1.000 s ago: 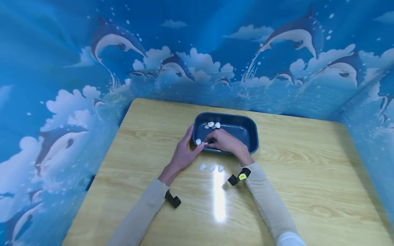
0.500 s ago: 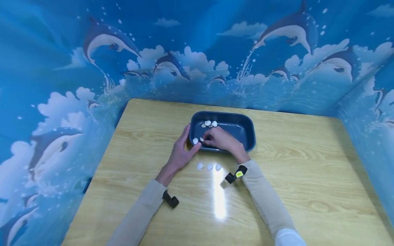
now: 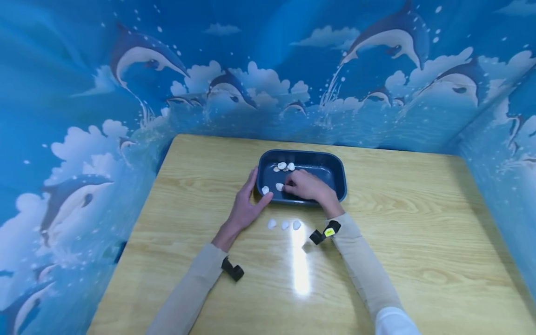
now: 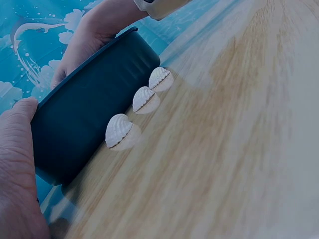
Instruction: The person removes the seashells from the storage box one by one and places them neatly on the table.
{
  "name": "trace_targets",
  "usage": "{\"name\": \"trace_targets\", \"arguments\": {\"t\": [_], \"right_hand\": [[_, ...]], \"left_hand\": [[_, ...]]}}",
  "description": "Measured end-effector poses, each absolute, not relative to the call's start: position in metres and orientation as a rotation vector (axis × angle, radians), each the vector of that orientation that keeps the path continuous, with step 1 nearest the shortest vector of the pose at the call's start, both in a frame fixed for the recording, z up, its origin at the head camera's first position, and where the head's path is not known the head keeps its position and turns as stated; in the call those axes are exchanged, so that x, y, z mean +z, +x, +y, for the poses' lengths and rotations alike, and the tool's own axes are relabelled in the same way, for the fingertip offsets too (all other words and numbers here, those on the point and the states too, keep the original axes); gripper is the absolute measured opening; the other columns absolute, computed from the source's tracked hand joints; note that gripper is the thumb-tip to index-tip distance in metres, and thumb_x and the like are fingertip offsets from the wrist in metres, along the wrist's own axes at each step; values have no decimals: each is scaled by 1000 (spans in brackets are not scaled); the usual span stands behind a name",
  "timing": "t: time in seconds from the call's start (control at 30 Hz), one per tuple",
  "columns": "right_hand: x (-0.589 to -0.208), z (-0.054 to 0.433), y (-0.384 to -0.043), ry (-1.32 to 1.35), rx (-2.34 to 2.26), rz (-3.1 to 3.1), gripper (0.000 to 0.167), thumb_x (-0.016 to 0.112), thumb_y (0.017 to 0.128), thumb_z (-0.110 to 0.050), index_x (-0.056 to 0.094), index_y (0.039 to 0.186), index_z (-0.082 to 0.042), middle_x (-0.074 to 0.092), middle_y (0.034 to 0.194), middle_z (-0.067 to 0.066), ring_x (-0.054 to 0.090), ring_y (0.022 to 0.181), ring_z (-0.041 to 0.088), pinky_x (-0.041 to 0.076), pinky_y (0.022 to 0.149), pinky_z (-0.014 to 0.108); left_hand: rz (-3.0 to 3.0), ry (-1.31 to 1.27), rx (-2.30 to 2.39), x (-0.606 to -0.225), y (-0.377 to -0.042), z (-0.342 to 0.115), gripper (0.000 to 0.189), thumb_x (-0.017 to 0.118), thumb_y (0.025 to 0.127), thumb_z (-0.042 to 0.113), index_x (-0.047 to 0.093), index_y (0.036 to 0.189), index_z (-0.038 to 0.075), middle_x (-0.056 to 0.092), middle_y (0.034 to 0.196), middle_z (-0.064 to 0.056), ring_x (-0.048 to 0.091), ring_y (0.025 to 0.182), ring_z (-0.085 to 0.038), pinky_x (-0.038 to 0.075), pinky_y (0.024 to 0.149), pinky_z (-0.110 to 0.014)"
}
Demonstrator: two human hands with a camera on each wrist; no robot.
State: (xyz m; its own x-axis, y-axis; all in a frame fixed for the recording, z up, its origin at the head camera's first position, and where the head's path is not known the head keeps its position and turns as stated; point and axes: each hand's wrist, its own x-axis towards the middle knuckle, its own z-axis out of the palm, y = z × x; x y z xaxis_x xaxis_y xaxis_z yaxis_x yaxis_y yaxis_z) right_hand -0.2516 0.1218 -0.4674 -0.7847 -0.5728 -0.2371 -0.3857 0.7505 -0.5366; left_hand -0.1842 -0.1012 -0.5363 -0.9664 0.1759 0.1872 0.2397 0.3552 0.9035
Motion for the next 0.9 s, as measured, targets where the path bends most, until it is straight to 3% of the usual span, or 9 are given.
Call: {"name": "trace_targets", "arguments": {"t": [0.1,0.23,0.37,0.57,0.67,0.9], "right_hand": [[-468,122,-251,-769,-713,2573,22,69,101,-16,71,119,-5,70,88,6,58,71,16,50,64,33],[-471,121,-251,-872,-756,2559,31,71,98,-9,68,128,-6,72,101,10,63,79,18,55,71,35],[-475,120,-250,-933,-746,2565,22,72,96,-6,72,118,-6,74,114,9,68,97,19,59,86,39],[-475,120,-251,-895,-714,2585,20,73,97,-9,71,116,-5,74,110,9,68,95,20,59,86,40],[-474,121,-252,-870,-693,2583,23,74,97,-11,71,119,-4,75,111,10,69,97,20,60,88,39],[-472,123,-251,-760,-645,2594,26,74,98,-21,71,120,-7,73,102,5,65,84,17,58,78,37]], "left_hand": [[-2536,-387,-1706,-535,-185,-101,86,69,101,31,18,168,12,18,174,-12,15,159,-14,19,130,-42],[-2537,-388,-1719,-535,-184,-101,87,69,101,30,17,168,14,18,174,-11,15,159,-14,18,130,-41],[-2536,-387,-1730,-536,-183,-101,87,69,101,30,17,168,15,17,174,-10,15,159,-15,17,130,-41],[-2541,-389,-1720,-536,-184,-101,86,68,101,33,15,168,18,17,175,-9,15,159,-15,18,130,-43],[-2540,-386,-1722,-535,-184,-100,86,68,101,29,16,168,16,17,175,-10,15,159,-15,18,130,-43],[-2546,-374,-1712,-534,-183,-100,86,69,101,28,17,168,9,17,174,-11,15,159,-16,18,130,-44]]}}
